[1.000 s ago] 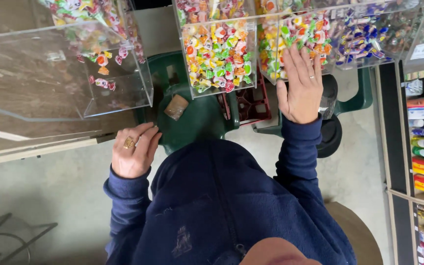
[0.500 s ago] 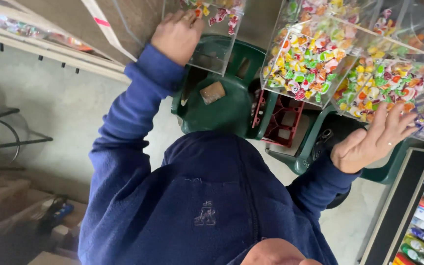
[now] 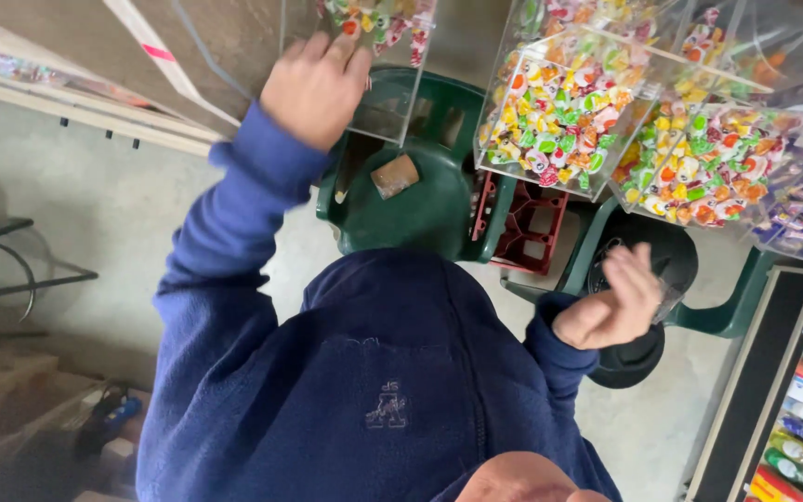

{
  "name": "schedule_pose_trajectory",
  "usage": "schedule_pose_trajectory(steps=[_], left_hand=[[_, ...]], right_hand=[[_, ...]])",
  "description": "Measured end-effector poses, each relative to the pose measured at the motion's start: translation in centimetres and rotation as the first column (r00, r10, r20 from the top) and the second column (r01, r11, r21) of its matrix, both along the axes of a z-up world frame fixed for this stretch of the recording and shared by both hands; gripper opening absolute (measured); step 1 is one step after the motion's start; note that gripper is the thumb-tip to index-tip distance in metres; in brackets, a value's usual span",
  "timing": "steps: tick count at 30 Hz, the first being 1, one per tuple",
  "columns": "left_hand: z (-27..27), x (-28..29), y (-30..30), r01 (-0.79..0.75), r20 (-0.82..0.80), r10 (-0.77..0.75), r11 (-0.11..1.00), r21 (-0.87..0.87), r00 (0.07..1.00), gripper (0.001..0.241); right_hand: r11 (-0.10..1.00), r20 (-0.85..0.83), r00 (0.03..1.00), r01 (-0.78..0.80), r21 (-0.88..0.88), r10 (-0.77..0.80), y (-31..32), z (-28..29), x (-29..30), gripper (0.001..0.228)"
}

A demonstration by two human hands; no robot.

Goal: Picking and inspecting various small hard candies from clear plastic bins.

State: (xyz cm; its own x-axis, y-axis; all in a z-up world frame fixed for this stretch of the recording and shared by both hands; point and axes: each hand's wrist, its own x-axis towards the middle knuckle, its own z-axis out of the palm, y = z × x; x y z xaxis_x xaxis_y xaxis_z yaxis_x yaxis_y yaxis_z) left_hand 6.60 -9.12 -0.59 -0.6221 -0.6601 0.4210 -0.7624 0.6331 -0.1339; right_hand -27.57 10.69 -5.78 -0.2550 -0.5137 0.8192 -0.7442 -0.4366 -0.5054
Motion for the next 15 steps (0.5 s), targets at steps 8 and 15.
schedule_pose_trajectory(steps=[8, 15], left_hand=[[5.7, -4.8, 10.9, 0.61, -0.366, -0.558, 0.791, 0.034, 0.744, 0.036], [2.5, -4.1, 10.9, 0.585, -0.516, -0.459, 0.804, 0.105, 0.723, 0.039]], right_hand=[[0.661, 0.175, 0.751, -0.649, 0.377, 0.637, -3.3, 2.4, 5.8, 0.046], [0.71, 0.312, 0.791, -0.61, 0.35, 0.526, -4.2, 1.8, 6.1, 0.022]])
